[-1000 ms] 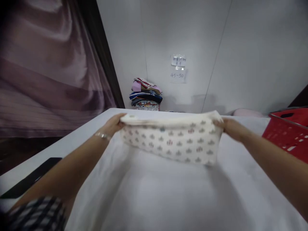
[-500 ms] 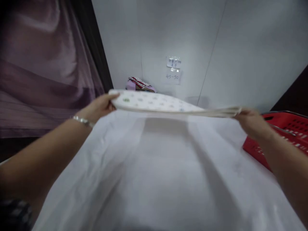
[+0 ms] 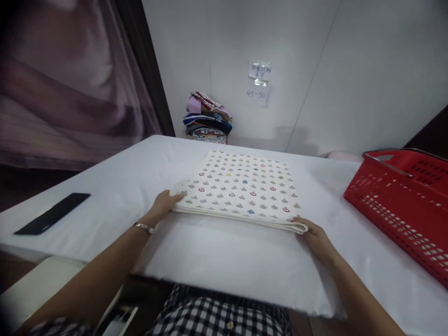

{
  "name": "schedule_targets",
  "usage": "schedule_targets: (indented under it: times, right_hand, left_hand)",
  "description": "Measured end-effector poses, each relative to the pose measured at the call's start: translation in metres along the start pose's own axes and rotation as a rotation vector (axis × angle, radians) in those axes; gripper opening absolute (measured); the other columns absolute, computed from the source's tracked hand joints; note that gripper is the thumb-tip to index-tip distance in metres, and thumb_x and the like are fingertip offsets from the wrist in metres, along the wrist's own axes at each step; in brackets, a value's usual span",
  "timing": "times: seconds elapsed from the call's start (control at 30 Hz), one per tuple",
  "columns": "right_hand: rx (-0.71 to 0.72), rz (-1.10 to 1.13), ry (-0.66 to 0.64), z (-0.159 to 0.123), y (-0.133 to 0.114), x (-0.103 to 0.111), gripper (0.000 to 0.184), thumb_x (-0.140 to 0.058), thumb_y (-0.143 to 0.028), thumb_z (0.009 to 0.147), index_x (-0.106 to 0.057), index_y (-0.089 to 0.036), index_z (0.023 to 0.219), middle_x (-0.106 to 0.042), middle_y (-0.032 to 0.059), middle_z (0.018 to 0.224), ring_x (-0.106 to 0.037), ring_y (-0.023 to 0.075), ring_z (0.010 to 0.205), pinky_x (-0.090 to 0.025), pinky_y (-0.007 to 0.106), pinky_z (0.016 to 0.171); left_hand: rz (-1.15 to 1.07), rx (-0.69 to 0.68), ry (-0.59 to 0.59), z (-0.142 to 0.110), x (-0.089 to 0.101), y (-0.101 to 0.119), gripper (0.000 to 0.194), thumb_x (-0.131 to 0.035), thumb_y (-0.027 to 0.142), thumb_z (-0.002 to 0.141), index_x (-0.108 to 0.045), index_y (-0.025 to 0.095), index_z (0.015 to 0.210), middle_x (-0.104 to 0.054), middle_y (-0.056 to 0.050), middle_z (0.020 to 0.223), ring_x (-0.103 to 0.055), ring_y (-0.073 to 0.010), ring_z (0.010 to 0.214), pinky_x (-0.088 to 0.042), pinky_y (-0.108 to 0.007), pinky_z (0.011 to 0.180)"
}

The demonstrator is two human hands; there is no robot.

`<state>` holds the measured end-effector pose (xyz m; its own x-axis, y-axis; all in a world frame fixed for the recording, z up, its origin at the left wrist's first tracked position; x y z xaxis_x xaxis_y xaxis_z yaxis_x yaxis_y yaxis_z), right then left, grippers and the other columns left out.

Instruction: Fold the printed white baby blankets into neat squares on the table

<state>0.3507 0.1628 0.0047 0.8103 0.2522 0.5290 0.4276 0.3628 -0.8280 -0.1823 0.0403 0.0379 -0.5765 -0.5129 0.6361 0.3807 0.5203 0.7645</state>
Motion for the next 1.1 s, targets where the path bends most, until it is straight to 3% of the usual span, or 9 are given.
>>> schedule_targets:
  times: [0.13, 0.33, 0.4, 0.47, 0.53, 0.6, 0.7, 0.87, 1.1]
  right_hand:
    - [0.043, -0.028, -0.016, -0.009, 0.008, -0.006, 0.025, -0.062, -0.042, 0.072, -0.069, -0.024, 0.088, -0.067, 0.0067, 0.111, -0.047, 0.0281, 0.122, -0.032, 0.047, 0.107]
    - [0.151, -0.183, -0.092, -0.014, 0.009, -0.001, 0.029, -0.058, -0.037, 0.071, -0.07, -0.023, 0.093, -0.065, 0.0077, 0.114, -0.047, 0.0296, 0.122, -0.036, 0.05, 0.105]
    - [0.195, -0.264, -0.085, -0.018, -0.003, 0.002, 0.031, -0.055, -0.034, 0.073, -0.069, -0.024, 0.099, -0.064, 0.0074, 0.116, -0.047, 0.0296, 0.122, -0.038, 0.051, 0.103]
    - [0.255, -0.329, -0.035, -0.022, -0.023, -0.002, 0.032, -0.05, -0.031, 0.078, -0.066, -0.025, 0.105, -0.063, 0.006, 0.118, -0.047, 0.0281, 0.123, -0.038, 0.051, 0.103]
    - [0.331, -0.365, -0.023, -0.025, -0.05, -0.018, 0.032, -0.046, -0.029, 0.084, -0.063, -0.027, 0.111, -0.061, 0.0042, 0.121, -0.047, 0.0255, 0.123, -0.037, 0.049, 0.105]
    - [0.404, -0.391, -0.094, -0.024, -0.077, -0.045, 0.03, -0.044, -0.03, 0.088, -0.062, -0.028, 0.112, -0.062, 0.0032, 0.12, -0.05, 0.0238, 0.12, -0.04, 0.046, 0.103]
    - [0.507, -0.45, -0.211, -0.012, -0.106, -0.088, 0.028, -0.045, -0.034, 0.089, -0.064, -0.027, 0.109, -0.066, 0.005, 0.112, -0.056, 0.025, 0.11, -0.044, 0.046, 0.096]
    - [0.571, -0.547, -0.289, 0.015, -0.118, -0.126, 0.028, -0.051, -0.038, 0.087, -0.065, -0.024, 0.107, -0.064, 0.0092, 0.107, -0.057, 0.0257, 0.1, -0.048, 0.044, 0.086]
    - [0.416, -0.372, -0.218, 0.029, -0.107, -0.129, 0.028, -0.042, -0.035, 0.091, -0.067, -0.025, 0.099, -0.065, 0.0056, 0.097, -0.058, 0.0208, 0.09, -0.049, 0.037, 0.079]
  left_hand:
    - [0.385, -0.076, 0.032, -0.015, -0.002, -0.005, 0.048, -0.06, 0.051, 0.071, -0.054, 0.014, 0.102, -0.065, -0.016, 0.102, -0.061, -0.0306, 0.093, -0.046, -0.035, 0.07]
    - [0.468, -0.062, 0.118, -0.033, 0.006, -0.009, 0.068, -0.051, 0.061, 0.076, -0.041, 0.015, 0.125, -0.063, -0.017, 0.108, -0.06, -0.0321, 0.098, -0.045, -0.038, 0.074]
    - [0.475, -0.169, 0.222, -0.042, 0.011, -0.007, 0.063, -0.048, 0.059, 0.08, -0.043, 0.015, 0.126, -0.06, -0.017, 0.113, -0.057, -0.0311, 0.102, -0.044, -0.039, 0.077]
    - [0.494, -0.373, 0.292, -0.055, 0.009, 0.0, 0.05, -0.048, 0.051, 0.084, -0.05, 0.016, 0.119, -0.058, -0.015, 0.116, -0.054, -0.0291, 0.105, -0.043, -0.039, 0.082]
    - [0.507, -0.639, 0.217, -0.073, -0.005, 0.01, 0.035, -0.05, 0.043, 0.085, -0.058, 0.018, 0.108, -0.059, -0.012, 0.112, -0.053, -0.0262, 0.104, -0.041, -0.038, 0.087]
    - [0.496, -0.891, 0.026, -0.091, -0.028, 0.021, 0.024, -0.052, 0.036, 0.086, -0.062, 0.02, 0.1, -0.061, -0.008, 0.106, -0.053, -0.0228, 0.101, -0.04, -0.037, 0.088]
    - [0.469, -1.091, -0.191, -0.107, -0.057, 0.034, 0.019, -0.054, 0.032, 0.085, -0.064, 0.022, 0.097, -0.061, -0.006, 0.101, -0.053, -0.0204, 0.097, -0.041, -0.036, 0.085]
    - [0.417, -1.152, -0.279, -0.097, -0.078, 0.042, 0.022, -0.053, 0.034, 0.086, -0.066, 0.02, 0.096, -0.062, -0.005, 0.098, -0.053, -0.0196, 0.093, -0.041, -0.034, 0.082]
    - [0.291, -1.104, -0.248, -0.09, -0.079, 0.039, 0.03, -0.041, 0.034, 0.092, -0.068, 0.021, 0.09, -0.062, -0.004, 0.089, -0.053, -0.0163, 0.086, -0.041, -0.031, 0.079]
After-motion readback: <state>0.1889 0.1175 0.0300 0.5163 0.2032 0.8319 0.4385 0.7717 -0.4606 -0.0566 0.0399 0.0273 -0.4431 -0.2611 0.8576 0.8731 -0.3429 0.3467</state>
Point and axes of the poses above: each hand's wrist, its own z-axis towards the middle knuckle, its own x-axis out of the back of the hand, y = z × x, the point moved 4 cm from there along z, towards the middle knuckle
